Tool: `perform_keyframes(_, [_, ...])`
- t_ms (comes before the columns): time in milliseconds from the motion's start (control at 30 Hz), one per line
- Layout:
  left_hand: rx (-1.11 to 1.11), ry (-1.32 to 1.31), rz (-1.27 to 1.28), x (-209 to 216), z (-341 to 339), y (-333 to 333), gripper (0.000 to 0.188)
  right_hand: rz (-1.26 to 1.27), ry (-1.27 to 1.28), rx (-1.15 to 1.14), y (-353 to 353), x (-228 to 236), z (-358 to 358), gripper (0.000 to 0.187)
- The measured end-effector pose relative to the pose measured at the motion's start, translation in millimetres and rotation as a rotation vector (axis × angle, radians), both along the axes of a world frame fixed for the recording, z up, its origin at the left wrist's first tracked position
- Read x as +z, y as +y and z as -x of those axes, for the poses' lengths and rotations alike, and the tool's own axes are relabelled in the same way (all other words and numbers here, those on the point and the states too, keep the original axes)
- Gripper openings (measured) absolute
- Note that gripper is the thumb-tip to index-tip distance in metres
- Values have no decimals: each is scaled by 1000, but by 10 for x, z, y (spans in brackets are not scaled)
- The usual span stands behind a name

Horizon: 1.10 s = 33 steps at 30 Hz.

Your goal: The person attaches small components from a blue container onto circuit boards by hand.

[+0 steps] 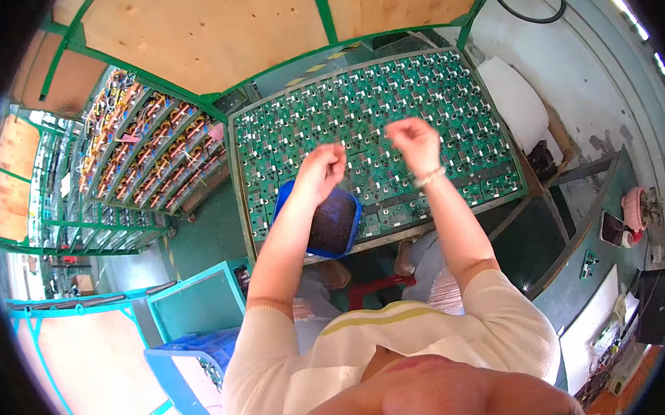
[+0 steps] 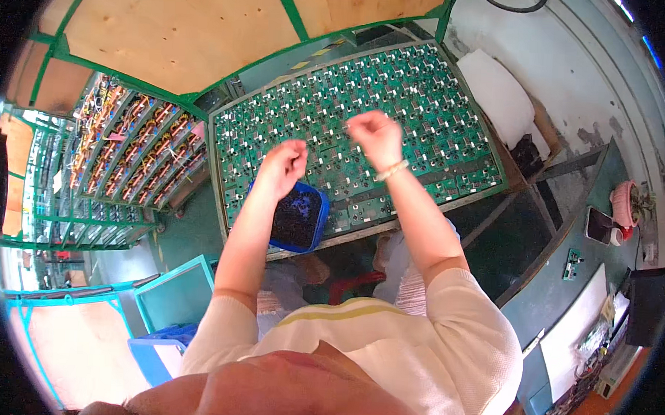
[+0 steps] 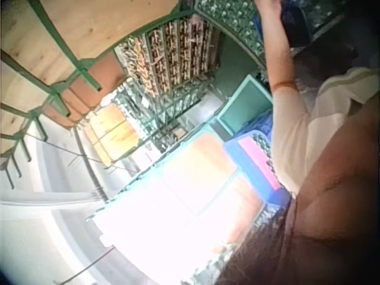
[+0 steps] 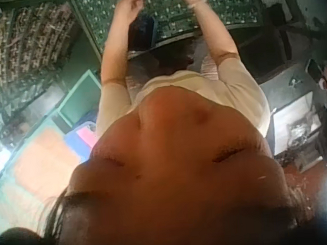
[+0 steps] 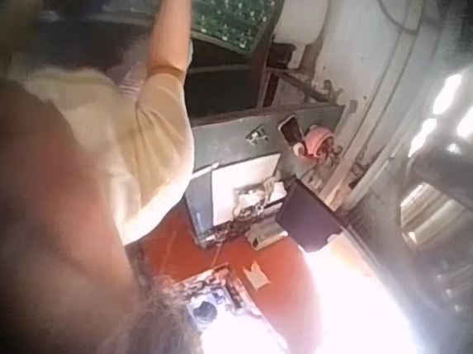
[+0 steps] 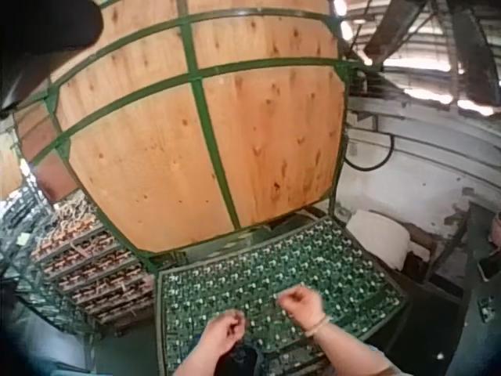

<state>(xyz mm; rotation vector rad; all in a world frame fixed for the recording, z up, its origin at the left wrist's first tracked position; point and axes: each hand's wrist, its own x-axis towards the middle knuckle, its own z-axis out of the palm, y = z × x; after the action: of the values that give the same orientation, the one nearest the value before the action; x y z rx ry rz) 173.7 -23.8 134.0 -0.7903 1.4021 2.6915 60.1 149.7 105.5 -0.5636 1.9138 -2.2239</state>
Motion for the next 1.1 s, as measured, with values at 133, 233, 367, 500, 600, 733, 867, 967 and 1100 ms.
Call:
perform_keyframes(133, [-47, -115, -55, -119, 564, -16, 24, 172, -175, -293, 252, -209, 412, 12])
perform_keyframes(233, [-144, -150, -48, -509, 981, -8, 19, 220, -261, -354, 451, -325, 532, 12])
perform_keyframes(367, [-125, -174, 359, -840, 1381, 131, 19, 233, -306, -359, 652, -397, 613, 11])
perform_keyframes(500, [-10, -177, 964, -1193, 1756, 100, 24, 174, -325, -367, 744, -482, 702, 12])
perform_keyframes(600, [-5, -228, 982, -1277, 1941, 124, 22, 183, -334, -359, 751, -509, 752, 13])
perform_keyframes(733, [-5, -59, 1239, -1266, 1963, 175, 23, 164, -360, -351, 743, -578, 795, 13])
perform_keyframes(867, [-91, -158, 1291, -1124, 1980, 255, 24, 208, -366, -349, 735, -595, 836, 13])
perform_keyframes(967, [-70, -247, 1007, -1137, 2007, 175, 24, 227, -391, -314, 676, -607, 854, 14])
perform_keyframes(1100, [-41, -207, 432, -1162, 2000, 89, 21, 277, -438, -288, 659, -614, 853, 13])
